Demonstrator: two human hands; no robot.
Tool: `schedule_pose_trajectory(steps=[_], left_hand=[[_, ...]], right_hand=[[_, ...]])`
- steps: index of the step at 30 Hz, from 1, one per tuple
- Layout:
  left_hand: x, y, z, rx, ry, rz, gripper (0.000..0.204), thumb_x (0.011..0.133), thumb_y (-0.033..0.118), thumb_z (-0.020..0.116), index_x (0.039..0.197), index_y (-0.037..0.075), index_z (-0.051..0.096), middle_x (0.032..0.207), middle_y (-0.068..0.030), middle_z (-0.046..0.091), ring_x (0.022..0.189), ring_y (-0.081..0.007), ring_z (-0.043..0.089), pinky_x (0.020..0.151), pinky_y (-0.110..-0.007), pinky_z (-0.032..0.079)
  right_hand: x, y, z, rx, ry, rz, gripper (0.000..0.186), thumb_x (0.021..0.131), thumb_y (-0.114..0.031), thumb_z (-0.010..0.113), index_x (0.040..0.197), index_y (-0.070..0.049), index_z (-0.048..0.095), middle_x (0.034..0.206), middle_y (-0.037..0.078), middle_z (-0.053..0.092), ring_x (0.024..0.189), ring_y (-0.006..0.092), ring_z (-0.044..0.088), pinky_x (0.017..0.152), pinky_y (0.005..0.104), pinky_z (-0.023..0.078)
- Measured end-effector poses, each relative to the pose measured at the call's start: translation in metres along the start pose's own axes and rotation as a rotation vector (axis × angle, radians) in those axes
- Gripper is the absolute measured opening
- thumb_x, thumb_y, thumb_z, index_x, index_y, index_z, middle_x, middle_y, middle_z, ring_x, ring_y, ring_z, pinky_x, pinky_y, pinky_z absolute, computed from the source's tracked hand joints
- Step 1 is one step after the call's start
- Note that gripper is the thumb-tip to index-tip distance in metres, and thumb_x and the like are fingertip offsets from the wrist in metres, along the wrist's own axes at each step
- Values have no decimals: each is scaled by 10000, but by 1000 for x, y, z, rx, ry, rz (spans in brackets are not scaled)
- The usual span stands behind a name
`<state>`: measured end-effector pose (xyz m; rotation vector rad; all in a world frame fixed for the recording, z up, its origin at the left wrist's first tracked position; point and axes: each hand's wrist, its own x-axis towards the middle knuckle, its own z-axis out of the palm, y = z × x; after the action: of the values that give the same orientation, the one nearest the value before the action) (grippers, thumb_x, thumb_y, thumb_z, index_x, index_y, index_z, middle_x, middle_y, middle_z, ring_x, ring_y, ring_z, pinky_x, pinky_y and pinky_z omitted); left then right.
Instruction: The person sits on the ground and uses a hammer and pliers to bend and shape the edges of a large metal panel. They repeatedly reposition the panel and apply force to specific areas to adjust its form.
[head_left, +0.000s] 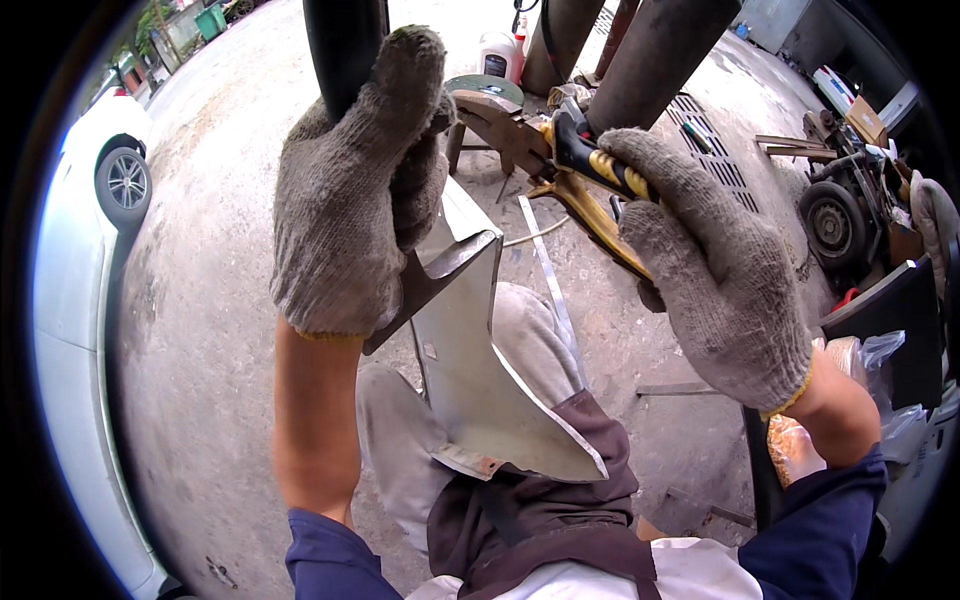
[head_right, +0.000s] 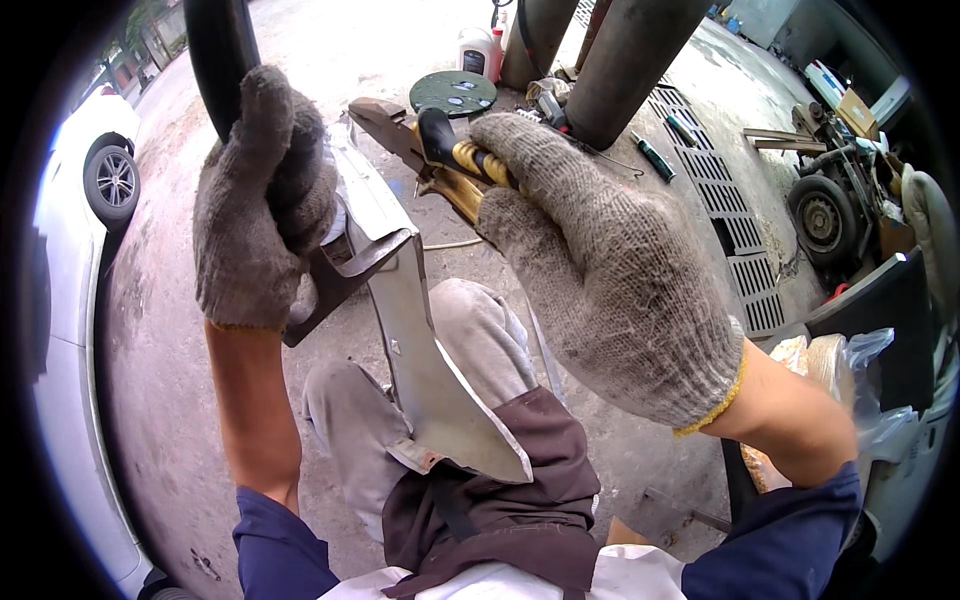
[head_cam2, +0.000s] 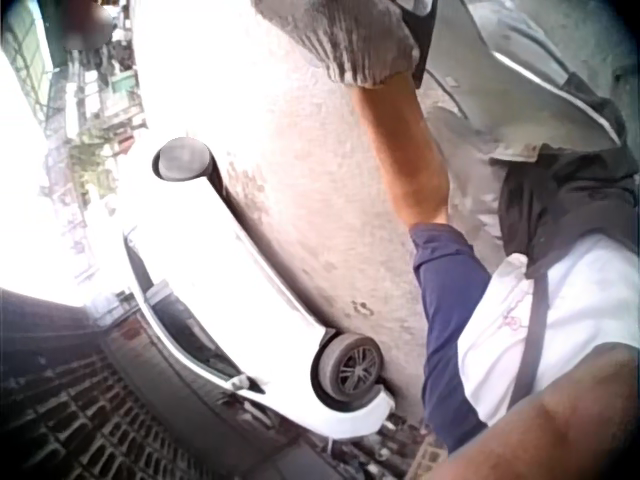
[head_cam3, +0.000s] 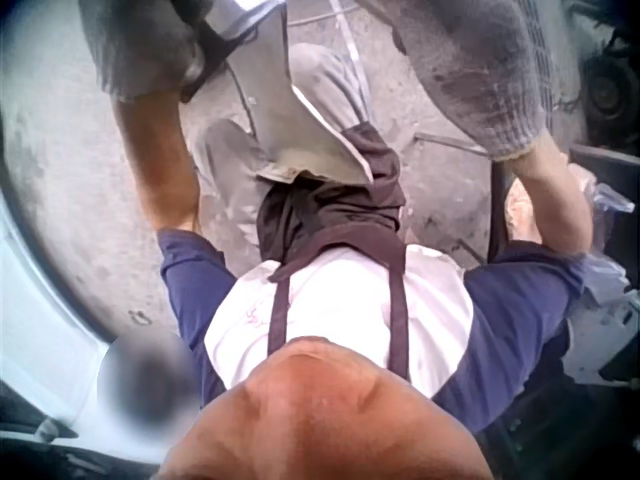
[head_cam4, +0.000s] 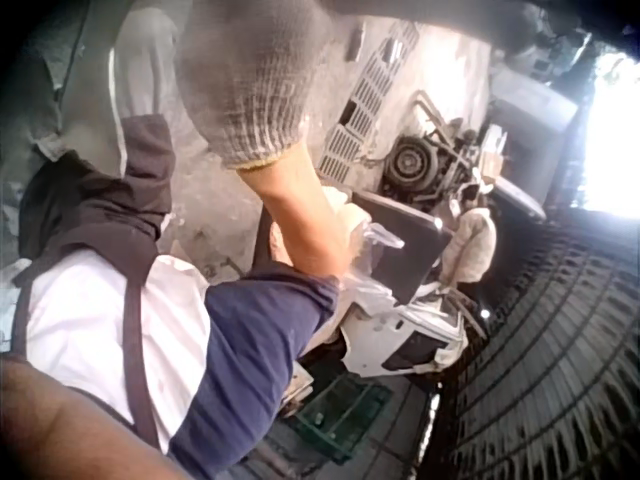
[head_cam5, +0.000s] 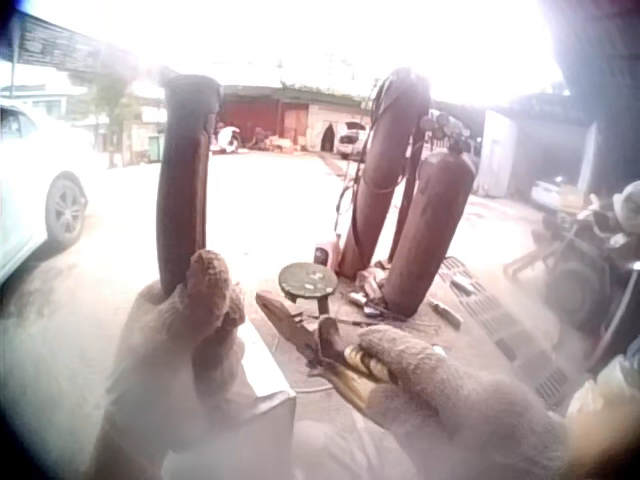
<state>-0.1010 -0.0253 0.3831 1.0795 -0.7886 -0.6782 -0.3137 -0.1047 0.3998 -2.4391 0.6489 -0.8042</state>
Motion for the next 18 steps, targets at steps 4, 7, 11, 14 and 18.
schedule_pose_trajectory(steps=[4,7,11,14,18], left_hand=[[-2,0,1,71,22,-17,490,841,585,686,797,105,599,545,71,408,425,-34,330,395,-214,247],[-3,1,3,93,46,3,491,872,601,640,794,119,586,536,84,366,429,-32,297,396,-220,217],[-3,5,8,81,54,-20,486,888,592,625,787,119,580,539,82,361,429,-32,294,397,-220,213],[-4,1,3,96,53,7,483,886,590,629,784,120,576,539,83,359,428,-31,293,395,-220,216],[-3,3,5,77,42,-23,478,884,585,635,788,121,575,540,84,360,427,-29,296,395,-218,219]], right_hand=[[-1,2,-7,-324,-371,-81,370,984,-125,560,1349,-67,543,1005,83,677,671,101,604,596,255,504],[-6,-4,-7,-44,-53,-37,381,960,-120,588,1334,-58,545,1009,184,675,745,293,679,684,354,527],[-10,9,-9,-311,-268,-119,329,971,-70,564,1299,-43,590,972,71,699,683,75,606,571,229,477],[-1,6,-10,-71,-95,-96,337,944,-66,596,1280,-44,600,974,148,702,713,207,667,621,298,518],[-9,5,-5,-245,-161,-154,366,936,-56,610,1302,-50,591,951,113,706,696,156,654,605,279,516]])
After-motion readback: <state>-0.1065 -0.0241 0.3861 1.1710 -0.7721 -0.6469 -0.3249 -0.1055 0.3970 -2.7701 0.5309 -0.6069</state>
